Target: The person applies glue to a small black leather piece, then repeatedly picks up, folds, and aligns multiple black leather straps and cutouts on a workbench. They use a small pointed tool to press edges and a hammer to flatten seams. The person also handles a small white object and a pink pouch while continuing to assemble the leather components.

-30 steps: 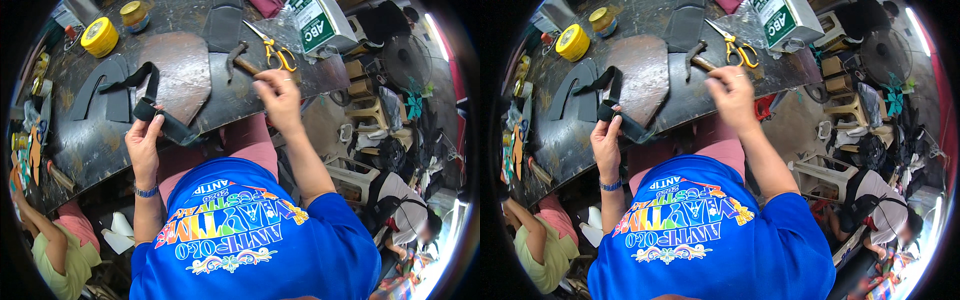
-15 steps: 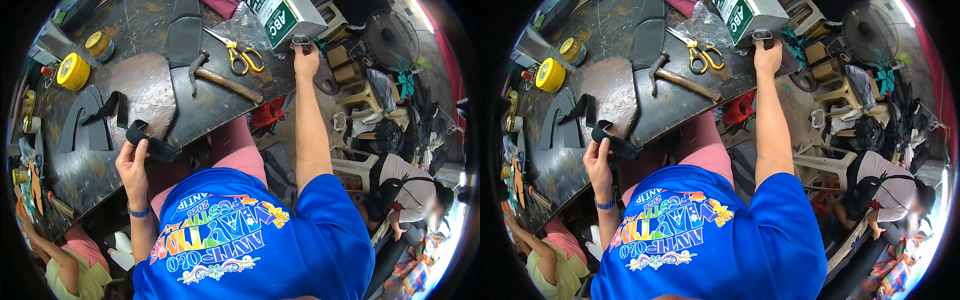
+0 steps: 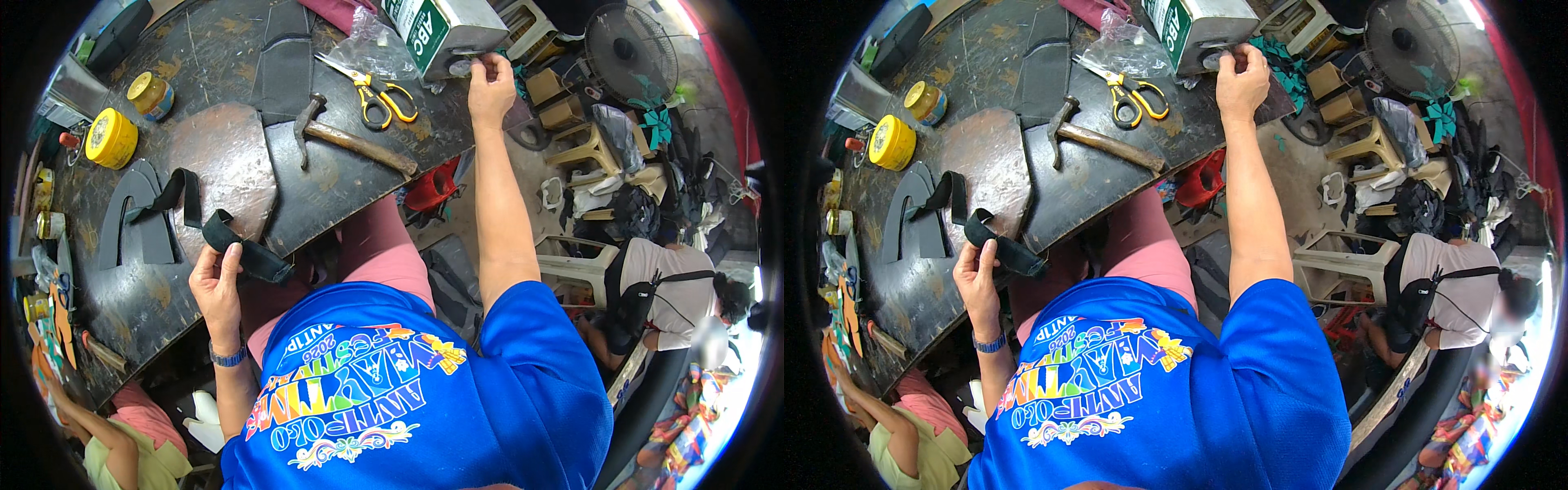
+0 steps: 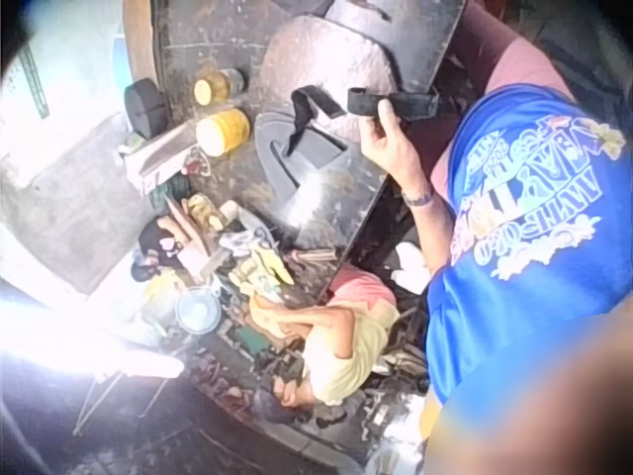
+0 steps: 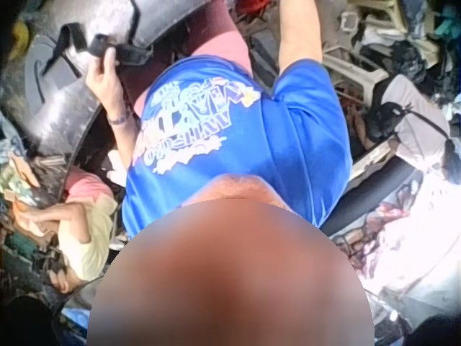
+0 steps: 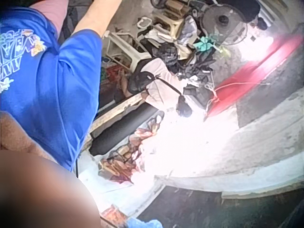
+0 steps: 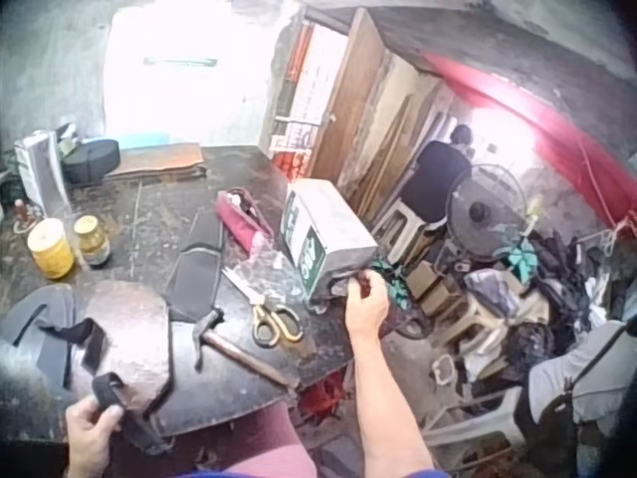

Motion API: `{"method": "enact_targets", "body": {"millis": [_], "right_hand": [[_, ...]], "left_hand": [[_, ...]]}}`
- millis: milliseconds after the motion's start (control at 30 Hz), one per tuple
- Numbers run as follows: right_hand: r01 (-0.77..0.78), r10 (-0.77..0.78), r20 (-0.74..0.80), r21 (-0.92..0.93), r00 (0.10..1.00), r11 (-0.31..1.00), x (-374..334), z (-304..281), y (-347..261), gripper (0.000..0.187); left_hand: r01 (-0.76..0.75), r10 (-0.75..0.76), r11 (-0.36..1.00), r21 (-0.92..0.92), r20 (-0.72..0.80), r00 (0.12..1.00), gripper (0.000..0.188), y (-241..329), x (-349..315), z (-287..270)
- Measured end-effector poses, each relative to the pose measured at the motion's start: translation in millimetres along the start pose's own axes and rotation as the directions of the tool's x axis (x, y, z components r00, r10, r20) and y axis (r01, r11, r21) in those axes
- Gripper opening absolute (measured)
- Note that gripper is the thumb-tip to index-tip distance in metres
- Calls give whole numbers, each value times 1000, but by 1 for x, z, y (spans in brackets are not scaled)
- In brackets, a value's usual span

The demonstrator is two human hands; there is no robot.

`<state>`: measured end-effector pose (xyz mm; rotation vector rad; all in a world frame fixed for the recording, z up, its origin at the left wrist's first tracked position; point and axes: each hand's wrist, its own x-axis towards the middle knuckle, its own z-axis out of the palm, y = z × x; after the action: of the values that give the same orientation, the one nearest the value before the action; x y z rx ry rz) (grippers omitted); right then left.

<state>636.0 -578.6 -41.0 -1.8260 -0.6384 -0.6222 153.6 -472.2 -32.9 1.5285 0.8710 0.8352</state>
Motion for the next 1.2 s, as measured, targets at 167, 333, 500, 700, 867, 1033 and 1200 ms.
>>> {"method": "enact_targets", "body": {"millis": [167,333,500,700,867,1033,1200], "right_hand": [[-170,178,82,-91,981,981,-19,2,2,46],[-116,133,86,-183,987,976,-19,16,3,59],[-110,125,111,-130,986,985,-11,22,6,56],[-89,103,108,-123,989,988,-6,25,10,52],[-161,154,107,62,982,985,-12,17,7,50],[-178,194,59,-214,979,961,-31,-6,4,49],[-172,224,82,-409,971,896,-38,-25,11,51]], "left_hand": [[1,-1,1000,14,11,1000,15,1,0,1],[7,-10,998,64,36,999,21,-1,-1,-2],[8,-10,999,34,34,999,22,-3,-1,-2],[5,-7,999,44,37,999,22,-3,-2,-3],[9,-11,999,34,39,999,21,-2,-1,-3],[4,-4,1000,23,1,1000,13,-1,0,-2],[10,-10,1000,-25,12,1000,15,-1,0,-2]]}}
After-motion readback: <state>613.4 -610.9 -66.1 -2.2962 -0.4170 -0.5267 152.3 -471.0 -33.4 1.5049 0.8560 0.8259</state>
